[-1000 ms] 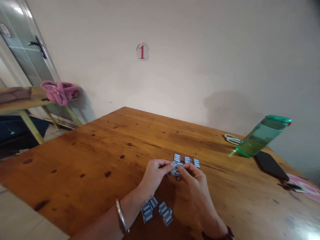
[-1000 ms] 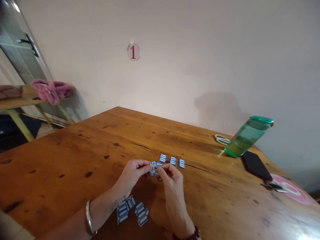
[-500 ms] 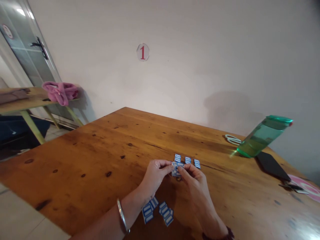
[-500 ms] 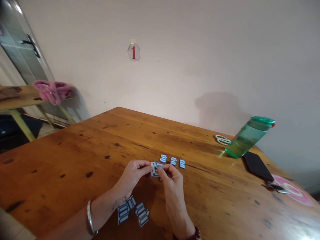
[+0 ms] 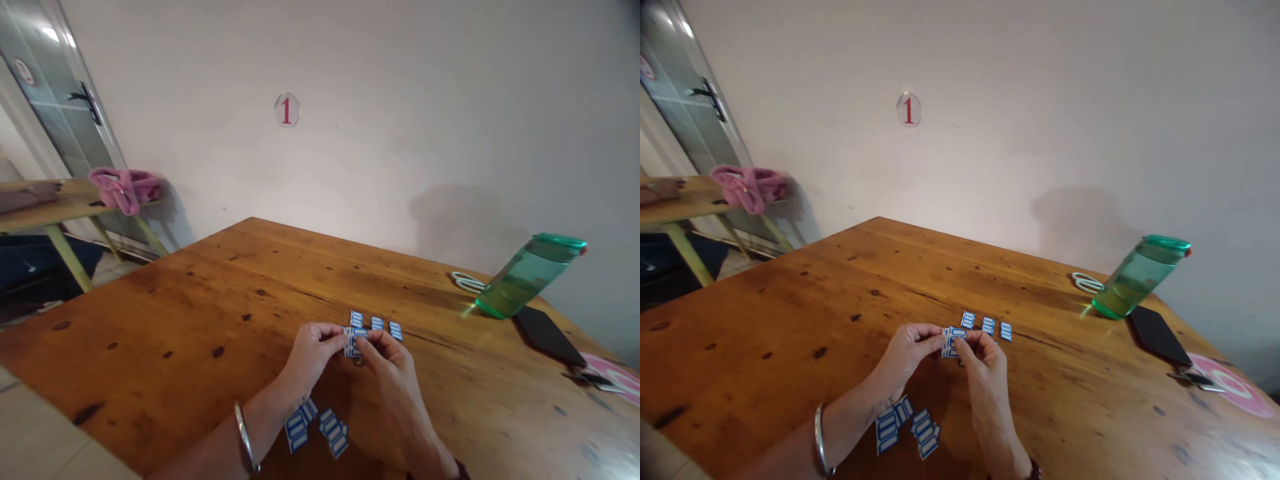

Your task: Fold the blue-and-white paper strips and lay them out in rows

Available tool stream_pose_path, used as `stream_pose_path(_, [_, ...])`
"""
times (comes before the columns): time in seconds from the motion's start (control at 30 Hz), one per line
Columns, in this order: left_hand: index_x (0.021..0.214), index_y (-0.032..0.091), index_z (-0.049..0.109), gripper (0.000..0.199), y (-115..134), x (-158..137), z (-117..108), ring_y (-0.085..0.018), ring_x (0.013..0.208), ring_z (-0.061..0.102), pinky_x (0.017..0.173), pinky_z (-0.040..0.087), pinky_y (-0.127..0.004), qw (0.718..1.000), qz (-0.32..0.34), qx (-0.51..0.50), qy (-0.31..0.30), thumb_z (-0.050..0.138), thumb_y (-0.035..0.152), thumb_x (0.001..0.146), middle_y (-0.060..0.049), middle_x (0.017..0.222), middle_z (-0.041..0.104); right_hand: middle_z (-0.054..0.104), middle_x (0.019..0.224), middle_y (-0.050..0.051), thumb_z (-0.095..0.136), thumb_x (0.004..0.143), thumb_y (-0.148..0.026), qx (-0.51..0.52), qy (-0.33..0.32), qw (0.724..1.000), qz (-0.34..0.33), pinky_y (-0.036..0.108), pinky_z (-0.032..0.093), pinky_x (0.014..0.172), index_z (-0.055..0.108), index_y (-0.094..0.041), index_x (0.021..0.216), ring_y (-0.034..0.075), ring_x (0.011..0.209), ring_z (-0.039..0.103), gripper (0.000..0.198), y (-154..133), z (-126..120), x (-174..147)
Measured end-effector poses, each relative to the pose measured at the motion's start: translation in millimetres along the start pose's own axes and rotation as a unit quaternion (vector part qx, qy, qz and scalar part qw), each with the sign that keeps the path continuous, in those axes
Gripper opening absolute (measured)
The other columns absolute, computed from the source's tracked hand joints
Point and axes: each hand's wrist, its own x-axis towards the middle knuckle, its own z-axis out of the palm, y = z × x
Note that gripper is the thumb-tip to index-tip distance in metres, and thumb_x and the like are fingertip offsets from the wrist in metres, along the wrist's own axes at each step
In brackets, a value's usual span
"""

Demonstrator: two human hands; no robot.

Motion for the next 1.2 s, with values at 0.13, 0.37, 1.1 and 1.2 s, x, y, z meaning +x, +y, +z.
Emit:
stream_pose_path(0.13, [0.057, 0.013, 0.067, 0.018, 0.4, -0.5, -0.2, -0.011, 0.053, 0.047, 0.054, 0.034, -0.022, 1.000, 0.004, 0.006, 0.005, 0.063, 0.029, 0.063, 0.000, 0.052, 0.057, 0.059, 0.055, -0.002, 0.074, 0.053, -0.037, 0.005, 0.008, 1.000, -0.004, 0.021, 0.036, 0.050, 0.059, -0.016, 0.059, 0.010, 0.052, 0.048, 0.027, -0.3, 0.6, 0.3])
stream_pose_path(0.37, [0.056, 0.013, 0.067, 0.018, 2.2, -1.1, 0.2, -0.011, 0.051, 0.046, 0.053, 0.033, -0.022, 1.000, -0.003, 0.002, 0.007, 0.063, 0.029, 0.063, 0.001, 0.050, 0.056, 0.057, 0.055, -0.003, 0.074, 0.053, -0.037, 0.001, 0.009, 1.000, 0.002, 0.022, 0.036, 0.051, 0.058, -0.017, 0.059, 0.010, 0.052, 0.047, 0.027, -1.4, 0.4, -0.2])
stream_pose_path(1.1, [0.056, 0.013, 0.064, 0.015, 4.7, -2.5, 0.3, -0.010, 0.051, 0.044, 0.053, 0.034, -0.022, 1.000, 0.004, -0.003, 0.010, 0.063, 0.027, 0.062, 0.002, 0.049, 0.052, 0.058, 0.055, -0.003, 0.075, 0.057, -0.037, 0.046, -0.058, 0.997, 0.032, 0.021, 0.036, 0.050, 0.062, -0.016, 0.060, 0.009, 0.051, 0.046, 0.024, -0.4, 0.8, -1.2])
stream_pose_path(1.2, [0.056, 0.013, 0.064, 0.015, 6.5, -3.8, 0.6, -0.010, 0.052, 0.045, 0.053, 0.034, -0.022, 1.000, 0.001, -0.016, 0.011, 0.064, 0.026, 0.062, 0.002, 0.050, 0.053, 0.061, 0.060, -0.002, 0.076, 0.058, -0.034, 0.088, -0.080, 0.991, 0.054, 0.021, 0.037, 0.053, 0.064, -0.016, 0.062, 0.009, 0.055, 0.048, 0.022, 2.3, -1.0, -0.7])
